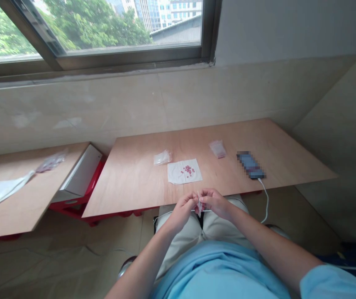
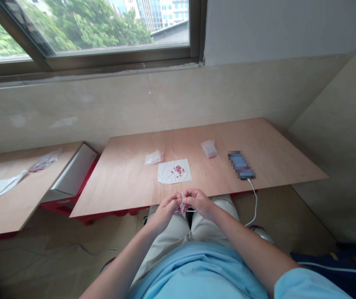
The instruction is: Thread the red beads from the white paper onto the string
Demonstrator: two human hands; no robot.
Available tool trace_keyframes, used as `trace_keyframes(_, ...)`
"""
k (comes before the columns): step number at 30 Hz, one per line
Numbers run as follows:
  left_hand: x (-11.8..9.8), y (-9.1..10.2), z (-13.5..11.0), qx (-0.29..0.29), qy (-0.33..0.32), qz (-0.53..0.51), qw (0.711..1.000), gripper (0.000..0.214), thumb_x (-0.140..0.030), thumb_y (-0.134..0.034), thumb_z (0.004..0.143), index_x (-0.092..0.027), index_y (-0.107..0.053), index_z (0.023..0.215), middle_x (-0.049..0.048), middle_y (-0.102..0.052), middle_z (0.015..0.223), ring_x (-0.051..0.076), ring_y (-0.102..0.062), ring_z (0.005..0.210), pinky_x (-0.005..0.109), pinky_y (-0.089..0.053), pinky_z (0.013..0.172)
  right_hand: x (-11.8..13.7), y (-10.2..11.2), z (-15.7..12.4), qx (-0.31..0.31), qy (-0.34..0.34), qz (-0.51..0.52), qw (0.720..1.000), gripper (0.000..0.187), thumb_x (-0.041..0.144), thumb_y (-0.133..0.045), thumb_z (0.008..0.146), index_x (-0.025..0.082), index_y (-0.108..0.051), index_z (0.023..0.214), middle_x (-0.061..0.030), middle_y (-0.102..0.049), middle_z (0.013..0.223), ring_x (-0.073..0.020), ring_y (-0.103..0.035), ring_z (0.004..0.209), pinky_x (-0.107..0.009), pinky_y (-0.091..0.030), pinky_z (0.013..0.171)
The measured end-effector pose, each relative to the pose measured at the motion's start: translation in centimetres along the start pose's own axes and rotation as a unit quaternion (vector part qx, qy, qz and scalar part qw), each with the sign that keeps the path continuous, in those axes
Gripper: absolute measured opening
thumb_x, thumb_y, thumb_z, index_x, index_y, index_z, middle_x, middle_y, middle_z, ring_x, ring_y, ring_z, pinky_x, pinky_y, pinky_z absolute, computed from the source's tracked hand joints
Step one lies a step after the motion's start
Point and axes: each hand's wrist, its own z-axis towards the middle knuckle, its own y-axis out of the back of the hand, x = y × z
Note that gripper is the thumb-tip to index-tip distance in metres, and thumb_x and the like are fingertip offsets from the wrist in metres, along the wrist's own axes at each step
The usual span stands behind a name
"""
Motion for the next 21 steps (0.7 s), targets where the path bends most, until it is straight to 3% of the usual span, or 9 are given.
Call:
trace_keyframes(9, -0.1, -0.2, 0.0, 0.0, 0.008, -0.03, 1.0, 0.017, -0.028, -0.053, 0.087, -0.017, -0.052, 0.075, 0.0007, -0.059, 0.071, 0.012, -0.054, 0.066, 0.024, -0.04, 0.066, -0.1, 0.3, 0.0, 0.011, 0.019, 0.027, 0.999, 0.021, 0.028, -0.07, 0.079, 0.017, -0.055, 0.07, -0.0013, -0.067, 0.068, -0.0131, -0.061, 0.056, -0.027, -0.048, 0.06)
trace_keyframes(13, -0.4, -0.4, 0.1, -0.02, 0.007, -0.011, 1.0, 0.018, -0.03, -0.055, 0.087, -0.017, -0.052, 0.074, -0.0009, -0.057, 0.066, 0.012, -0.052, 0.062, 0.024, -0.039, 0.063, -0.2, 0.2, 0.1, 0.009, 0.028, 0.013, 0.999, 0.016, 0.026, -0.066, 0.081, 0.018, -0.055, 0.073, -0.0014, -0.066, 0.066, -0.0164, -0.065, 0.061, -0.027, -0.047, 0.061)
trace_keyframes(18, -0.5, 0.2, 0.4, -0.031, -0.007, 0.074, 0.997, 0.016, -0.026, -0.051, 0.085, -0.017, -0.052, 0.073, -0.0011, -0.057, 0.066, 0.012, -0.051, 0.063, 0.024, -0.04, 0.064, 0.2, 0.6, 0.4, -0.025, 0.023, -0.093, 0.995, 0.015, 0.027, -0.063, 0.081, 0.019, -0.054, 0.071, -0.0004, -0.066, 0.064, -0.0162, -0.063, 0.061, -0.029, -0.048, 0.064)
trace_keyframes(21, -0.5, 0.9, 0.5, -0.091, -0.028, 0.184, 0.978, 0.015, -0.023, -0.05, 0.083, -0.018, -0.049, 0.069, -0.0031, -0.051, 0.061, 0.011, -0.045, 0.058, 0.023, -0.034, 0.058, 0.8, 1.3, 0.5, -0.087, 0.027, -0.213, 0.973, 0.011, 0.021, -0.061, 0.077, 0.019, -0.054, 0.069, 0.0019, -0.062, 0.061, -0.0135, -0.057, 0.059, -0.027, -0.045, 0.063)
